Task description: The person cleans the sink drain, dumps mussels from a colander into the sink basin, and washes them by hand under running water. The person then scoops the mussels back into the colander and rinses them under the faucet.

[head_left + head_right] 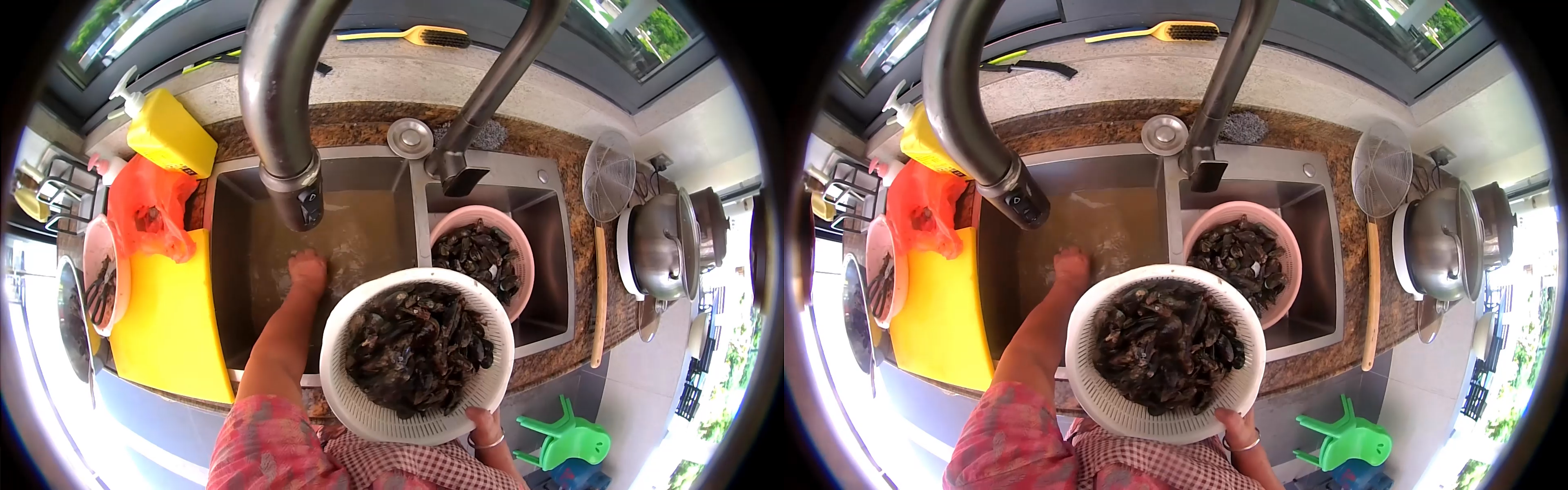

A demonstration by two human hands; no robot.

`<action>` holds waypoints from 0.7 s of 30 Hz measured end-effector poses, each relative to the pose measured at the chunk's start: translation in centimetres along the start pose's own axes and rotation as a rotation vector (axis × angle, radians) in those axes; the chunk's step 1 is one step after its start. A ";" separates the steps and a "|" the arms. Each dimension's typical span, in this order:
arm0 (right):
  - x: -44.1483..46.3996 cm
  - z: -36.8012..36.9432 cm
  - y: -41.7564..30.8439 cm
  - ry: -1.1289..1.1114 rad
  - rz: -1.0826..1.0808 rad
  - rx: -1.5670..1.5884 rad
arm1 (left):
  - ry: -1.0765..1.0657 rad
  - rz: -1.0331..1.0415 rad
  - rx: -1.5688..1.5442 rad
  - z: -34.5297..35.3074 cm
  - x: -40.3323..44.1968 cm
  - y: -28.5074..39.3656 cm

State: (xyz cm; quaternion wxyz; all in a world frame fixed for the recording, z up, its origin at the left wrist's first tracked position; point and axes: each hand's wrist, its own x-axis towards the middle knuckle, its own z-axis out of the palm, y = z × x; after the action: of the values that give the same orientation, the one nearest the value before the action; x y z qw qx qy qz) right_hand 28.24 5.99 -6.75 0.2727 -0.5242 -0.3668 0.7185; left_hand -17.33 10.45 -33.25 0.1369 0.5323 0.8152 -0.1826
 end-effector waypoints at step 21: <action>0.1 -1.1 1.3 -0.004 -0.024 -0.016 | 0.110 -0.290 -0.140 -5.0 -2.0 0.1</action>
State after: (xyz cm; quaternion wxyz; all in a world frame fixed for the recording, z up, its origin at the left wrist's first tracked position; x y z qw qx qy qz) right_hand 29.23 5.59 -8.10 0.2763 -0.5206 -0.3793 0.7133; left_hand -16.55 11.06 -27.94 0.1012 0.4075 0.9004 -0.1137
